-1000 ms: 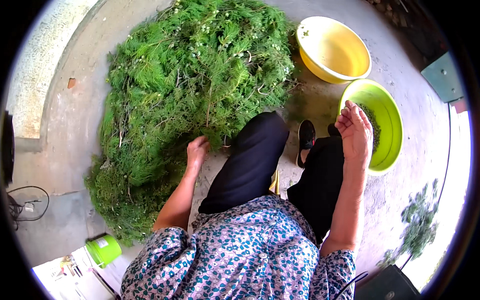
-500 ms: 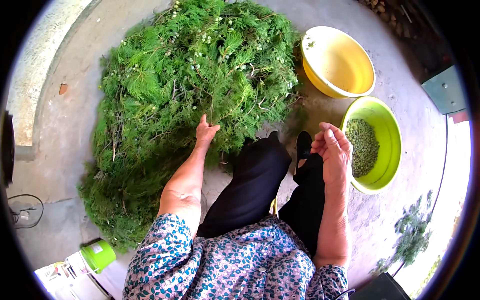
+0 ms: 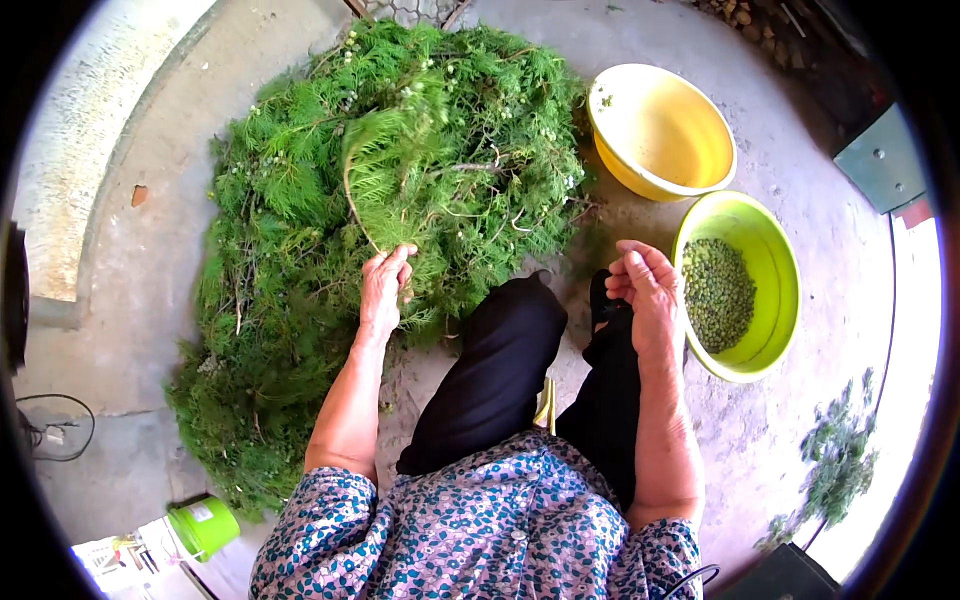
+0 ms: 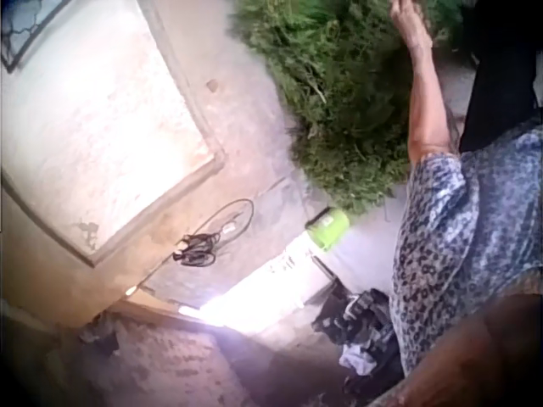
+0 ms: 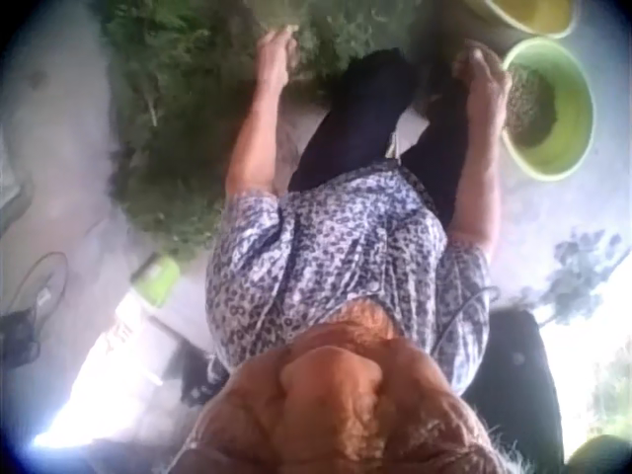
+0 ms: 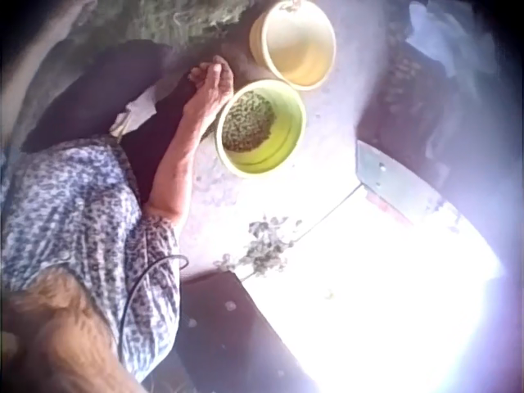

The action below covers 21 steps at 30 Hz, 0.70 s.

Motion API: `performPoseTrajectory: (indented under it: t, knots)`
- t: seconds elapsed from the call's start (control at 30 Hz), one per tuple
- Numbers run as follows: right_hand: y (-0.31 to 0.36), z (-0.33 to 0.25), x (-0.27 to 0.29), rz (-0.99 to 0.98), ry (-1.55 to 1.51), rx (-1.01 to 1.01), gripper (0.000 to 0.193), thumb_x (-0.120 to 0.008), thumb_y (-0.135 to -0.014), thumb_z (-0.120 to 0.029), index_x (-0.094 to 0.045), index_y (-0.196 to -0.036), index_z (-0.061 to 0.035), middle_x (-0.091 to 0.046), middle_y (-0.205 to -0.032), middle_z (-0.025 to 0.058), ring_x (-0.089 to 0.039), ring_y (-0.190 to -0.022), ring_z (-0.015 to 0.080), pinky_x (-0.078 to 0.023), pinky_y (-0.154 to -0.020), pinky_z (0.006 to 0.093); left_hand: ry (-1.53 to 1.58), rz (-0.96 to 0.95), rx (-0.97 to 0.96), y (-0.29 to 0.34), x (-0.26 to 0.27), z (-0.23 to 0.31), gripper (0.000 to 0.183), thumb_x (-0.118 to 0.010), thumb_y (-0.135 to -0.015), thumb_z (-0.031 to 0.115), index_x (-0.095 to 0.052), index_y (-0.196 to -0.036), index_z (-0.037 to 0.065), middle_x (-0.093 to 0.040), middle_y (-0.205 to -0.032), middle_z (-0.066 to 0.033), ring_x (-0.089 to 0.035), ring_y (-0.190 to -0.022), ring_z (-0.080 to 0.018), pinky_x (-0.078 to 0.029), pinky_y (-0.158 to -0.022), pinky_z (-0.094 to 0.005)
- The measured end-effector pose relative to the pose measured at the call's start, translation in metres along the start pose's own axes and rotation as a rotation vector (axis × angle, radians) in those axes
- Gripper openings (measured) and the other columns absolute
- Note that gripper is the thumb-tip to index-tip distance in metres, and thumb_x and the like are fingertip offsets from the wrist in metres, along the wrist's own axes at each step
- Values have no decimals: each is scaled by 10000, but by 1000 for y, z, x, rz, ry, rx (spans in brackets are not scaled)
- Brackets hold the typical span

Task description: The person picks small green cones from leafy branches by hand and places them into a green bucket while seated outdoors.

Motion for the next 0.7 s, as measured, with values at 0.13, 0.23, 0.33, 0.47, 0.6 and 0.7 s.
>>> performPoseTrajectory:
  t: [0.13,0.23,0.33,0.47,0.6,0.7]
  knots:
    - [5,2,-24,-91,112,10,214,-521,-886,-148,-584,-1027,0,-586,-758,44,-550,-629,103,-466,-592,228,211,-188,-53,9,-33,44,284,-511,-904,277,-571,-956,4,-374,-564,50,-345,-431,-46,-298,-368,-193]
    - [6,1,-45,-190,180,61,234,-533,-884,-165,-586,-1013,22,-596,-783,43,-556,-680,100,-464,-640,227,403,-347,21,30,-79,76,262,-472,-926,227,-532,-983,-21,-390,-532,42,-364,-400,-53,-301,-360,-202]
    - [16,-23,-75,-314,244,140,348,-511,-894,-252,-559,-1083,38,-614,-870,75,-566,-823,143,-447,-806,275,566,-465,84,53,-127,88,242,-491,-918,214,-554,-981,-10,-439,-587,26,-384,-429,-48,-310,-360,-184]
    - [16,-42,-96,-461,27,229,362,-534,-885,-243,-542,-1096,50,-623,-923,107,-602,-839,174,-477,-786,285,518,-548,67,90,-179,91,224,-494,-913,235,-513,-874,16,-424,-562,1,-365,-411,-86,-315,-378,-225]
    - [25,-43,-87,-373,-57,95,215,-524,-864,-50,-509,-1064,28,-616,-798,47,-543,-498,88,-481,-456,243,410,-554,5,111,-203,64,226,-535,-891,236,-522,-797,31,-447,-536,-19,-421,-412,-115,-345,-385,-241]
    - [33,-34,-72,-318,-45,23,227,-532,-854,-28,-512,-1076,17,-612,-824,22,-545,-636,75,-484,-576,235,287,-535,-24,111,-202,56,228,-575,-867,238,-575,-858,10,-537,-606,-33,-506,-490,-125,-419,-491,-249]
Point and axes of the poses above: each hand's wrist, its own y-axis away from the middle knuckle, its own x-axis out of the back of the hand, z = x × y, the point moved 10 cm from there along -y, towards the middle knuckle
